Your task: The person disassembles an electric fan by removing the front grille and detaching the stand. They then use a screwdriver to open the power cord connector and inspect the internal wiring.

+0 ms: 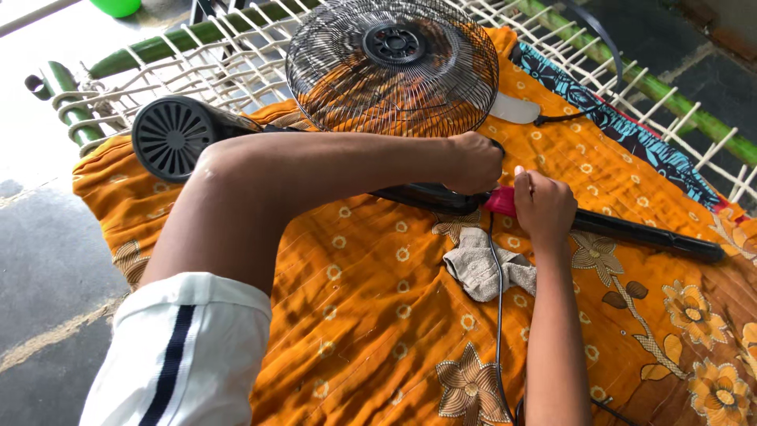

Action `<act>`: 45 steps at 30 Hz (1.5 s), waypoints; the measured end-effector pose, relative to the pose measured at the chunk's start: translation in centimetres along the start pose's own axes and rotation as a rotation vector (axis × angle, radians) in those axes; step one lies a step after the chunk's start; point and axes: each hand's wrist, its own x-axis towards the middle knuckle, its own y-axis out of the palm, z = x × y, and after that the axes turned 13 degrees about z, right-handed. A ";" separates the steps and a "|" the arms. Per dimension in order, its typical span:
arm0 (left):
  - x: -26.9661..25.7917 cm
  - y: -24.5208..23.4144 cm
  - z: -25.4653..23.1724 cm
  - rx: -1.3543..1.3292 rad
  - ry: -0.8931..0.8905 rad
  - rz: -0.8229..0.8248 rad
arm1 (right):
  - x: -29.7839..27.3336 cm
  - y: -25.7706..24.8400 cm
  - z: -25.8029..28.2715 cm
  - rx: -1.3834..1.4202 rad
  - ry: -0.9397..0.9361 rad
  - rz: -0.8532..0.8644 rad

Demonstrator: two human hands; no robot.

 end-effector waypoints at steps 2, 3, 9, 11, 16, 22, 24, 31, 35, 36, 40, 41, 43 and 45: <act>0.1 -0.4 -0.7 -0.036 -0.075 0.038 | 0.2 -0.1 -0.1 0.001 -0.004 -0.003; 0.1 -0.5 -1.1 -0.021 -0.104 0.050 | 0.1 0.0 -0.1 0.004 -0.005 0.001; 1.6 0.6 -2.8 -0.085 -0.309 0.053 | 0.1 0.7 -0.6 -0.006 0.036 0.000; 2.3 1.1 -3.3 -0.118 -0.379 0.003 | 0.1 1.0 -0.7 -0.003 0.020 -0.015; 4.2 1.1 -3.7 -0.291 -0.615 -0.081 | 0.0 1.1 -1.9 -0.031 -0.047 0.019; 6.3 -1.5 -4.9 -0.717 -0.888 -0.005 | 0.1 1.0 -2.8 -0.082 -0.116 0.030; 5.4 -1.4 -4.5 -0.627 -0.854 0.002 | -0.1 1.0 -2.5 -0.083 -0.162 0.009; 1.3 -2.9 0.1 0.087 -0.084 0.153 | -0.5 0.3 -1.6 -0.061 -0.087 0.022; 1.6 -4.8 0.7 0.314 0.091 0.363 | -0.6 0.5 -1.5 -0.030 -0.110 0.041; 1.4 -4.8 0.7 0.309 0.133 0.337 | -0.7 0.5 -1.5 -0.027 -0.117 0.040; -1.0 -3.8 1.5 0.193 0.230 0.181 | -0.7 0.1 -1.2 -0.037 -0.168 0.015; -1.4 -3.5 1.6 0.144 0.252 0.133 | -0.8 0.0 -1.1 -0.032 -0.167 0.015; -1.7 -2.7 1.2 0.095 0.142 0.122 | -1.0 -0.1 -1.2 -0.028 -0.165 0.019; -1.1 -2.4 0.2 -0.089 -0.073 0.106 | -0.8 -0.2 -1.2 -0.025 -0.170 -0.008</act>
